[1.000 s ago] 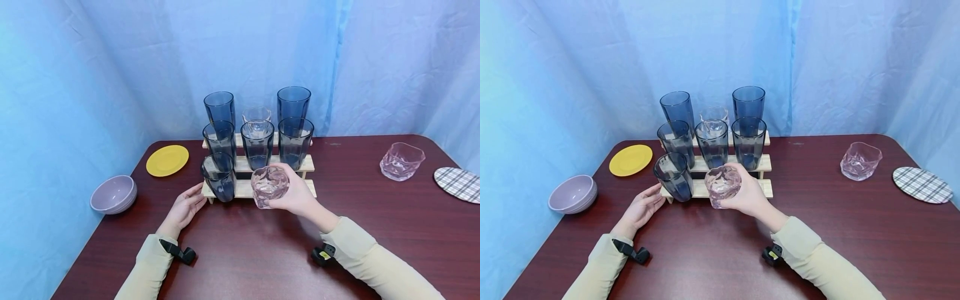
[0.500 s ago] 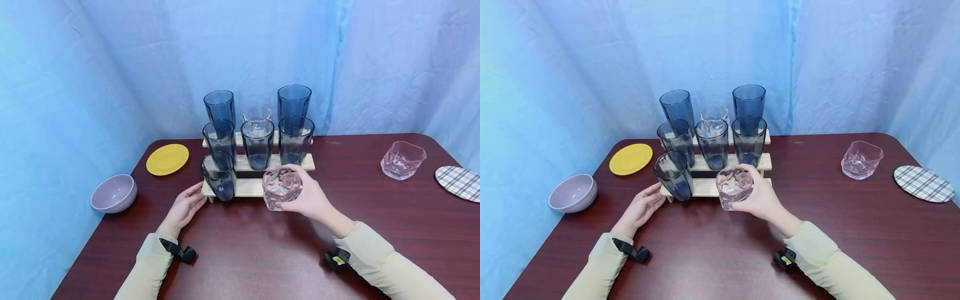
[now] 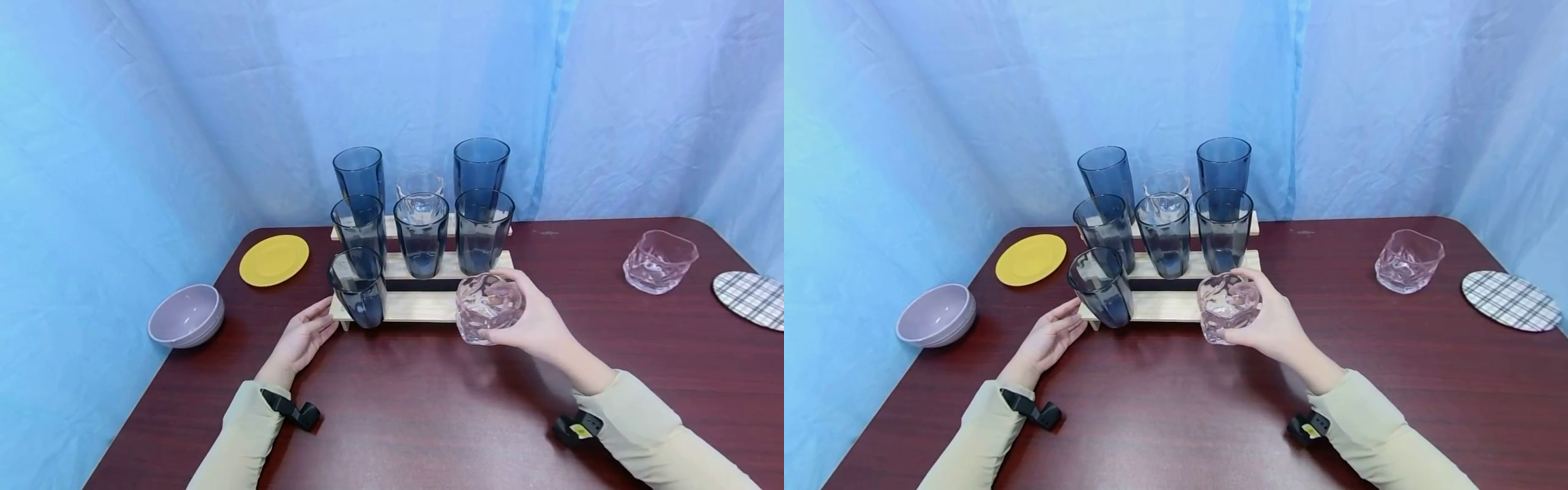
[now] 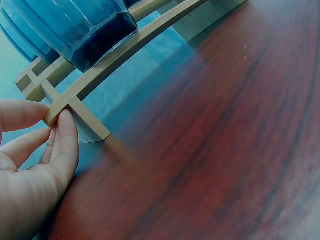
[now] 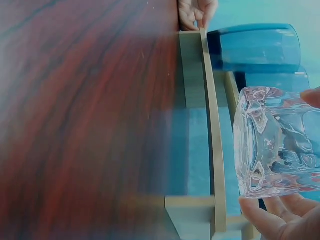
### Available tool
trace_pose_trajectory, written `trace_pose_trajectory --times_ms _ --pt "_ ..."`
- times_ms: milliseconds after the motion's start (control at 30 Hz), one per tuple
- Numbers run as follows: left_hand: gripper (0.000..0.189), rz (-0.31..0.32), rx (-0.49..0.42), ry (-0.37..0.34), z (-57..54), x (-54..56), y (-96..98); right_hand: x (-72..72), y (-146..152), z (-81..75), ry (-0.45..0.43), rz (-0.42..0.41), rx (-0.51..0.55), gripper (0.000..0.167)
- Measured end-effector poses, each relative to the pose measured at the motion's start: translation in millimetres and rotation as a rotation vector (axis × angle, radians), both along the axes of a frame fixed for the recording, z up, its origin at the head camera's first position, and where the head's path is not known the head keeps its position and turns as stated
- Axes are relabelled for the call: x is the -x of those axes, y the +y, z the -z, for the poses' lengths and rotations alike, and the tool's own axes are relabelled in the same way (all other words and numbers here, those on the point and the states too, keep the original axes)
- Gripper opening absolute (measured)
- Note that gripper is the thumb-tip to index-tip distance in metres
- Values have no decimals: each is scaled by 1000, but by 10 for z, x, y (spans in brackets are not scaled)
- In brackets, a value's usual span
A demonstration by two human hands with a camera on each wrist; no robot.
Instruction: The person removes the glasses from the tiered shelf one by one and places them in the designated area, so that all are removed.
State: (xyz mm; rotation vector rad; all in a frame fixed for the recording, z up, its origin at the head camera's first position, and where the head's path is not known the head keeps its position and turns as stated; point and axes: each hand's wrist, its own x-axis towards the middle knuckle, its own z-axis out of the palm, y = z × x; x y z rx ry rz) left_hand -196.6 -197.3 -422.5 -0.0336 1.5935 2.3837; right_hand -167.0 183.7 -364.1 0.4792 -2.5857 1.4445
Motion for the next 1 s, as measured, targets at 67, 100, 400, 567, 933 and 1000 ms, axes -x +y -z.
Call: trace_pose_trajectory --times_ms 67,100,400,567,933,1000 --pt "57 0 1 -1 -2 -3 1 -7 54 2 22 6 -5 87" --pt "57 0 2 -1 -3 -4 1 -10 80 4 32 9 -9 87" --pt "57 1 7 -2 7 -6 0 -53 321 -4 74 39 24 85" --pt "56 5 2 -1 13 2 -2 -43 470 -35 110 73 15 85" --pt "56 6 3 0 6 4 -6 -5 673 -70 133 168 -67 86" --pt "56 8 -4 0 4 4 -13 8 697 -69 129 168 -61 86"
